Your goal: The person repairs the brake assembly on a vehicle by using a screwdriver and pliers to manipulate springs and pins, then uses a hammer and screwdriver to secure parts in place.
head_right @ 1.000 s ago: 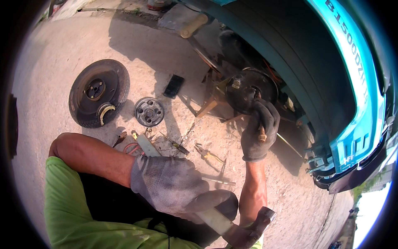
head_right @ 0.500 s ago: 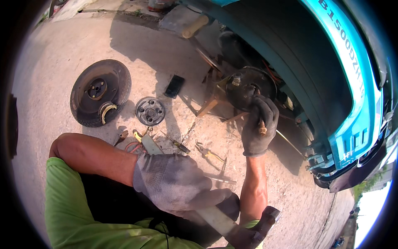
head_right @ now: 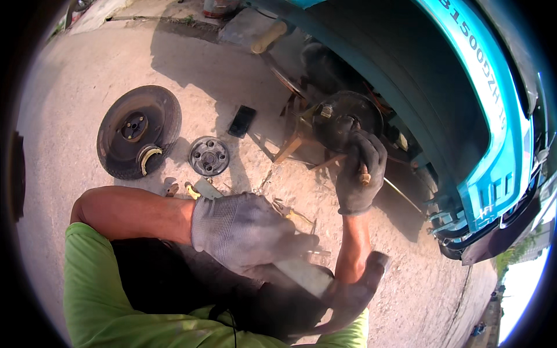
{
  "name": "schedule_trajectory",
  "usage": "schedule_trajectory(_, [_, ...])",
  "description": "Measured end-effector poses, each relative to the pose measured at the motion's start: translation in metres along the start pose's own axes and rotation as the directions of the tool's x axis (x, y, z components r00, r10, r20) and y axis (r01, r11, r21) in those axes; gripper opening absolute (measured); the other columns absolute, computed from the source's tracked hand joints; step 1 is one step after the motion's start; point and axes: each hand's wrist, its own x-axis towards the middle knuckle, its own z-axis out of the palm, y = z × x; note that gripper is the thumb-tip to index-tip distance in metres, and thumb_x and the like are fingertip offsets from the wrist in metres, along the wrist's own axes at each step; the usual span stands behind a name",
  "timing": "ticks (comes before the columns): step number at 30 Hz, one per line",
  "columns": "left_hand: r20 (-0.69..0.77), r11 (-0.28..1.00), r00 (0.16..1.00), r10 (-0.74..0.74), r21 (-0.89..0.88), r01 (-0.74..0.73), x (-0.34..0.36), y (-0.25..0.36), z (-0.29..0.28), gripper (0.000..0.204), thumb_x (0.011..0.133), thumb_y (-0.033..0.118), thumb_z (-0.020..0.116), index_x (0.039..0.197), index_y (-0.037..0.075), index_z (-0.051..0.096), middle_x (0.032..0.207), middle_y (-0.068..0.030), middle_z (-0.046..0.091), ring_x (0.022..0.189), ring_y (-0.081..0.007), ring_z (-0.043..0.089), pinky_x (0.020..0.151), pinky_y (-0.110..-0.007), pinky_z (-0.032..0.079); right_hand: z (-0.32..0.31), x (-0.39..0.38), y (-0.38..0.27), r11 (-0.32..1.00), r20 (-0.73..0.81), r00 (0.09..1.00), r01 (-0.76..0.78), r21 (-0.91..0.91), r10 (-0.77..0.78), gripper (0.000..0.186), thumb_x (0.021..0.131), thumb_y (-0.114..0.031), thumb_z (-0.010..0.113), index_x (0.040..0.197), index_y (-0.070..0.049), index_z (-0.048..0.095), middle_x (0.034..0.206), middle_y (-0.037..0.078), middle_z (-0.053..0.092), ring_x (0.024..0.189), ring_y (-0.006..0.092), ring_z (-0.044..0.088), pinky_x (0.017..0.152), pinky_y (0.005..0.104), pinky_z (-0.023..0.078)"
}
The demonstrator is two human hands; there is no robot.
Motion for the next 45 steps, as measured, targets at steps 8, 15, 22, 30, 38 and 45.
schedule_trajectory(8, [0.051,0.979,0.978,-0.201,-0.033,0.203,0.006,0.016,-0.007,0.045,0.095,0.043,0.068,0.105,0.0,0.063,0.071,-0.0178,0.068,0.064,-0.0385,0.07,0.06,-0.048,0.056,-0.002,-0.001,0.008,0.999,-0.027,0.999,0.042,0.01,-0.042,0.021,0.094,0.002,0.066,0.113,-0.007,0.068,0.117,0.015,0.069,0.108,0.032,0.068,0.091,0.0393,0.056])
schedule_trajectory(15, [0.057,0.993,0.991,-0.122,0.008,0.121,0.003,0.01,-0.004,0.044,0.098,0.044,0.065,0.106,0.001,0.063,0.069,-0.0161,0.067,0.063,-0.0379,0.069,0.058,-0.047,0.055,0.003,0.003,0.005,0.998,0.007,0.998,0.06,-0.02,-0.06,0.022,0.094,0.002,0.065,0.115,-0.006,0.067,0.118,0.015,0.069,0.109,0.0328,0.068,0.092,0.0398,0.056])
schedule_trajectory(22, [0.238,0.956,0.928,-0.286,0.005,0.293,0.011,0.004,-0.013,0.043,0.096,0.048,0.067,0.104,0.006,0.062,0.074,-0.0155,0.068,0.067,-0.0399,0.07,0.062,-0.049,0.056,-0.006,0.002,0.009,1.0,-0.005,1.0,0.015,0.024,-0.015,0.018,0.096,-0.002,0.065,0.114,-0.006,0.068,0.116,0.015,0.069,0.109,0.0334,0.068,0.093,0.0413,0.056])
schedule_trajectory(30, [0.606,0.927,0.705,-0.368,0.179,0.33,-0.02,-0.043,-0.003,0.041,0.094,0.04,0.066,0.108,0.002,0.071,0.083,-0.0214,0.071,0.07,-0.0405,0.07,0.067,-0.049,0.056,-0.059,-0.025,-0.002,0.965,-0.059,0.992,-0.095,0.244,0.113,0.025,0.107,-0.02,0.056,0.106,0.001,0.07,0.11,0.015,0.072,0.11,0.0292,0.066,0.096,0.0412,0.052])
schedule_trajectory(38, [0.748,0.828,0.358,-0.559,0.473,0.302,-0.147,-0.127,0.104,0.036,0.084,0.039,0.07,0.109,0.013,0.07,0.087,-0.0138,0.073,0.082,-0.0388,0.073,0.072,-0.053,0.057,-0.082,-0.193,0.041,0.603,0.719,0.283,-0.764,-0.231,0.634,0.023,0.102,-0.019,0.054,0.106,-0.004,0.071,0.101,0.014,0.076,0.089,0.0295,0.075,0.08,0.0423,0.059])
schedule_trajectory(45, [0.813,0.818,0.192,-0.549,0.476,0.323,-0.155,-0.148,0.123,0.034,0.083,0.028,0.067,0.113,0.013,0.071,0.104,-0.0167,0.073,0.095,-0.0384,0.072,0.081,-0.051,0.057,-0.044,-0.438,0.058,0.989,0.985,0.106,-0.062,-0.134,0.14,0.032,0.101,-0.035,0.058,0.103,-0.009,0.077,0.094,0.013,0.076,0.095,0.0296,0.075,0.078,0.0417,0.06])
